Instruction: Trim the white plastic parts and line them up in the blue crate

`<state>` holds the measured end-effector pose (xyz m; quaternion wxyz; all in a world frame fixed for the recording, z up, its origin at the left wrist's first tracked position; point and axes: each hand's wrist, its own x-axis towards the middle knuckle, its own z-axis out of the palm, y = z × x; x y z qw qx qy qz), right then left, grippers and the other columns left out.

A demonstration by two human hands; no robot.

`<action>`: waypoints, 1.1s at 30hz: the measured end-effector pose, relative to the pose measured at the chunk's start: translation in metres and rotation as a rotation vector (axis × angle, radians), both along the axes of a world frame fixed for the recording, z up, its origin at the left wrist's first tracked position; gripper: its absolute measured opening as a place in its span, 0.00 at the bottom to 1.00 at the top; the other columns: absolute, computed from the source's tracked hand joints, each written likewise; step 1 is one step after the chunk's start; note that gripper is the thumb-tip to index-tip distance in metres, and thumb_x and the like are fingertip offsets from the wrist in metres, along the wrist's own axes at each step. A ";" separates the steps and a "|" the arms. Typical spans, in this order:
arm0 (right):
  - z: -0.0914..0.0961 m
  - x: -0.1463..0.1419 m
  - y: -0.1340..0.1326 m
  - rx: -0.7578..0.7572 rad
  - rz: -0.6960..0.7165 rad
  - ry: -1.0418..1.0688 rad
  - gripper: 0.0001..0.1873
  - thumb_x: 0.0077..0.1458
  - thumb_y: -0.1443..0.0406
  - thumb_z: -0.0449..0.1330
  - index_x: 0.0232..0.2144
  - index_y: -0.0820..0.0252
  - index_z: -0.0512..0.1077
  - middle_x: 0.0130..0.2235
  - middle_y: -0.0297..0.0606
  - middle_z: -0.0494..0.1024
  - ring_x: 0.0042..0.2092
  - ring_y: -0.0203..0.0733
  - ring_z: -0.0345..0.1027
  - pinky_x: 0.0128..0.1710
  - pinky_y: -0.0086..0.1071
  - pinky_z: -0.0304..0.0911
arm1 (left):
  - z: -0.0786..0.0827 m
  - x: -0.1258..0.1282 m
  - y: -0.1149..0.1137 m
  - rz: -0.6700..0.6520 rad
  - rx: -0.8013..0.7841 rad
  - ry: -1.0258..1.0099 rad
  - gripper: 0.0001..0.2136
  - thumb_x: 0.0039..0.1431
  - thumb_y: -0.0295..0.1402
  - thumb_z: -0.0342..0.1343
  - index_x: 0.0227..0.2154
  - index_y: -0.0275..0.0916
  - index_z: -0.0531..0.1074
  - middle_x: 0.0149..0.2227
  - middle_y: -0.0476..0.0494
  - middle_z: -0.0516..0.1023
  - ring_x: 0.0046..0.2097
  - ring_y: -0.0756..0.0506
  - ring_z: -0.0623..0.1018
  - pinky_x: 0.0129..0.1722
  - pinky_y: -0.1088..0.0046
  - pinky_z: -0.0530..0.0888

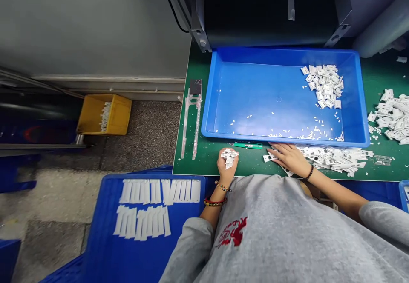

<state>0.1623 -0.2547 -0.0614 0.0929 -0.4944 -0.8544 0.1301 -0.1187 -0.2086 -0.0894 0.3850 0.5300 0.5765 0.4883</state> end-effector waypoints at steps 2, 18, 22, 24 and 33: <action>0.000 0.004 -0.002 0.002 -0.026 -0.016 0.22 0.68 0.59 0.54 0.61 0.59 0.67 0.60 0.51 0.72 0.58 0.54 0.68 0.52 0.49 0.66 | -0.005 -0.002 -0.001 -0.008 -0.019 0.006 0.17 0.54 0.47 0.62 0.35 0.38 0.68 0.33 0.45 0.76 0.34 0.47 0.78 0.40 0.66 0.77; -0.019 -0.100 0.055 -0.071 -0.094 0.136 0.21 0.65 0.72 0.50 0.58 0.60 0.67 0.52 0.52 0.77 0.46 0.52 0.73 0.40 0.42 0.72 | 0.013 -0.002 -0.006 -0.005 -0.260 -0.119 0.19 0.53 0.50 0.63 0.34 0.37 0.75 0.26 0.44 0.78 0.26 0.46 0.77 0.27 0.70 0.75; -0.011 -0.098 0.051 -0.075 -0.097 0.192 0.20 0.64 0.71 0.50 0.56 0.60 0.68 0.50 0.52 0.76 0.45 0.53 0.72 0.42 0.43 0.71 | 0.021 -0.006 -0.012 -0.011 -0.354 -0.207 0.22 0.52 0.53 0.61 0.33 0.36 0.75 0.22 0.48 0.74 0.22 0.49 0.73 0.21 0.73 0.70; 0.001 -0.094 0.046 -0.075 -0.085 0.245 0.18 0.63 0.69 0.50 0.54 0.62 0.68 0.49 0.52 0.75 0.46 0.54 0.70 0.45 0.46 0.70 | 0.025 -0.007 -0.013 -0.012 -0.372 -0.231 0.22 0.49 0.53 0.63 0.33 0.36 0.75 0.23 0.48 0.74 0.23 0.49 0.73 0.23 0.72 0.72; 0.054 -0.041 -0.006 -0.046 -0.252 0.575 0.03 0.61 0.63 0.53 0.36 0.55 0.64 0.33 0.37 0.70 0.34 0.43 0.65 0.35 0.36 0.64 | 0.031 -0.010 -0.012 0.011 -0.466 -0.265 0.19 0.47 0.49 0.65 0.28 0.37 0.71 0.22 0.51 0.72 0.22 0.52 0.71 0.23 0.76 0.70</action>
